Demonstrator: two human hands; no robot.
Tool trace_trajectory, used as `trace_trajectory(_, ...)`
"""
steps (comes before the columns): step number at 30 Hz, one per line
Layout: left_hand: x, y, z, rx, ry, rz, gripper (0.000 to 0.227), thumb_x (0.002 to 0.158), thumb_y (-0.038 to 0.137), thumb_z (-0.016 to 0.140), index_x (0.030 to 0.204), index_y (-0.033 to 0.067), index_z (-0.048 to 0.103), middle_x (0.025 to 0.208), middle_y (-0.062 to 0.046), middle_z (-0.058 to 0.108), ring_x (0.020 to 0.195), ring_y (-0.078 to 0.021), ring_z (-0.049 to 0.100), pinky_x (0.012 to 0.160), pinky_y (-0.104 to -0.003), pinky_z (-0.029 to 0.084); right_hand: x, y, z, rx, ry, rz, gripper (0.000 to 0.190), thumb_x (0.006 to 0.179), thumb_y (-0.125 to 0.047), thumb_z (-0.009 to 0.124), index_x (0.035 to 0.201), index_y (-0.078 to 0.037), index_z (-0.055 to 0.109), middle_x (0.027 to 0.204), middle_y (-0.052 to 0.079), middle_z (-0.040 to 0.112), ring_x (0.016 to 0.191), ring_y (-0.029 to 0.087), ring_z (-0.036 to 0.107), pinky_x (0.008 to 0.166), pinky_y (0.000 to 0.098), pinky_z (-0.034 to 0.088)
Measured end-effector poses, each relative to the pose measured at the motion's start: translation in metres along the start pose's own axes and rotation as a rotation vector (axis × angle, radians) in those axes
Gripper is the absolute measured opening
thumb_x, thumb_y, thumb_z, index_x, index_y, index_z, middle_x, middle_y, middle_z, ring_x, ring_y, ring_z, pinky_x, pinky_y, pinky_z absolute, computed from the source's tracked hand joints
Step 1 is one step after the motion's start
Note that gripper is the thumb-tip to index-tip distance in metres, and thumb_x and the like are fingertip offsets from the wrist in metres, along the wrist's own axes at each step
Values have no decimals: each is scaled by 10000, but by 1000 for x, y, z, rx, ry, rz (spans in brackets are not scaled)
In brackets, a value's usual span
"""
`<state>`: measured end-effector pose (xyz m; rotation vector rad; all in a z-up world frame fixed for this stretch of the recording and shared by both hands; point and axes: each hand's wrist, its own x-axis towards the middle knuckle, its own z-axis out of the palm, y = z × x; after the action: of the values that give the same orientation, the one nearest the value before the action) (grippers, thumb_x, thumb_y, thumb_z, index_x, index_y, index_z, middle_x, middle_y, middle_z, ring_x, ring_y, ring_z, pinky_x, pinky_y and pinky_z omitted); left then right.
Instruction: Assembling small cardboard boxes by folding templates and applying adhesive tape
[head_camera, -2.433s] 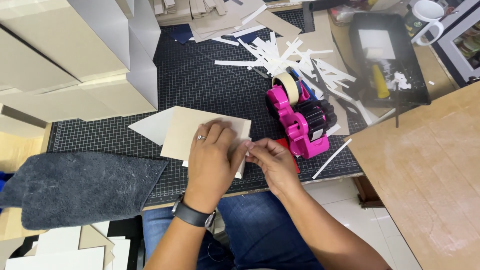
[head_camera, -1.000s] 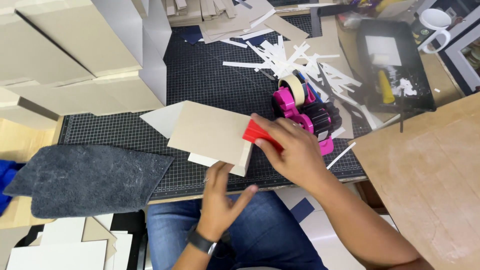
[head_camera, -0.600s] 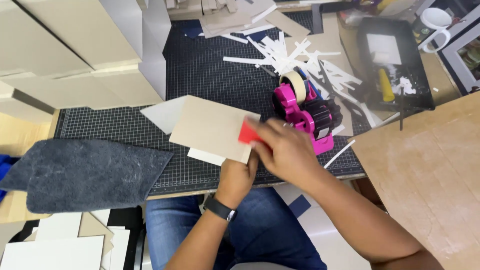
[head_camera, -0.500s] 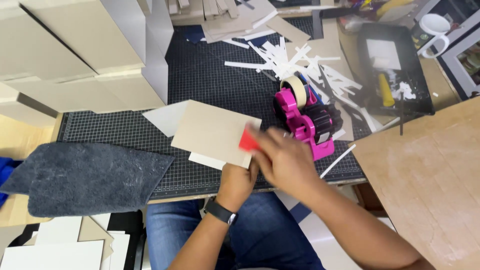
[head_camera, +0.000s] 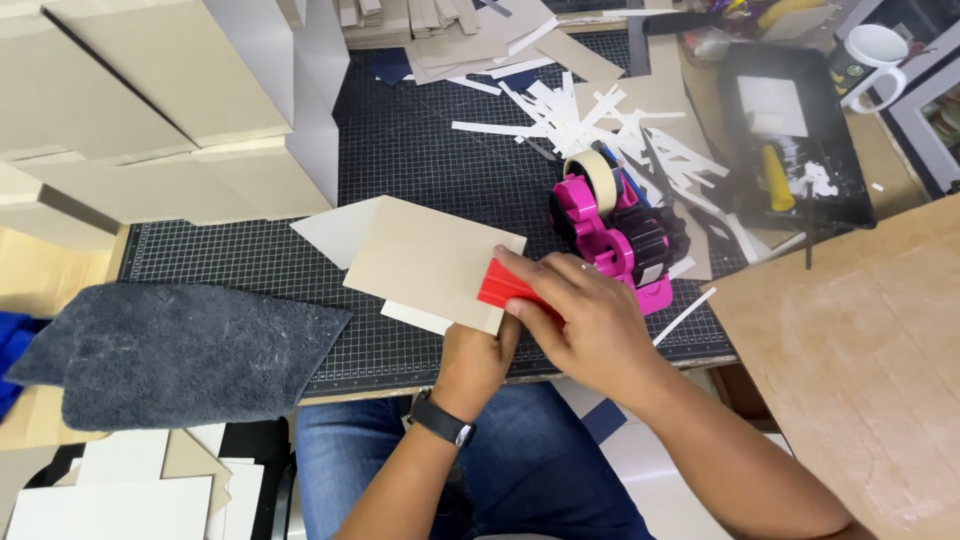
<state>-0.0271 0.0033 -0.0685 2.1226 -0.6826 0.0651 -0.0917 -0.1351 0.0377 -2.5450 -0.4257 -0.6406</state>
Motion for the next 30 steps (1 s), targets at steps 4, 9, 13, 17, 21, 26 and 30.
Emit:
trace_trajectory(4, 4, 29, -22, 29, 46, 99, 295, 1022, 213, 590, 910, -32, 711, 679, -275, 670, 739, -520, 676, 518, -576, 550, 11, 23, 7, -154, -53, 47, 336, 934, -241, 692, 1259, -170, 736, 931, 98, 705, 888, 339, 704, 714, 440, 576)
trace_trajectory(9, 0, 19, -18, 35, 65, 55, 374, 1040, 293, 580, 863, -7, 717, 670, -270, 672, 739, -523, 676, 491, -568, 530, 25, 97, 21, -334, -82, 310, 434, 934, -316, 695, 1355, -214, 672, 1072, 110, 692, 998, 403, 701, 804, 570, 563)
trace_trajectory(13, 11, 47, -48, -92, -36, 20, 369, 1018, 263, 567, 938, -70, 701, 785, -359, 680, 839, -615, 633, 547, -684, 493, 16, 60, 16, 210, 414, 188, 464, 1037, -147, 681, 1480, -80, 564, 1387, 174, 628, 1308, 397, 588, 1077, 503, 463)
trace_trajectory(17, 4, 47, -70, -261, -103, 37, 344, 1003, 162, 538, 1206, -72, 688, 1064, -338, 726, 1074, -558, 633, 795, -620, 569, -8, 34, 60, 324, 565, 55, 463, 964, -91, 707, 1390, 52, 598, 1109, 210, 683, 1007, 428, 683, 917, 462, 549)
trace_trajectory(21, -5, 48, -85, -422, -126, 53, 403, 987, 93, 530, 1348, -59, 621, 1275, -292, 687, 1233, -468, 605, 971, -591, 527, 4, 33, 79, 257, 587, -58, 477, 919, -89, 763, 1371, 0, 636, 1141, 164, 703, 946, 357, 690, 872, 437, 559)
trace_trajectory(26, -14, 38, -85, -536, -91, 27, 416, 971, 70, 556, 1356, -71, 620, 1281, -269, 703, 1239, -420, 621, 961, -594, 529, 42, 33, 55, 320, 652, 13, 454, 1017, 16, 657, 1460, -33, 575, 1299, 161, 677, 1155, 331, 663, 990, 428, 526)
trace_trajectory(30, -16, 31, -84, -704, -77, 39, 433, 965, 58, 562, 1372, -85, 607, 1227, -254, 729, 1136, -303, 660, 954, -580, 545, 31, 15, 31, 272, 783, 18, 427, 1054, -92, 662, 1439, 37, 526, 1313, 207, 592, 1165, 338, 589, 1033, 448, 455)
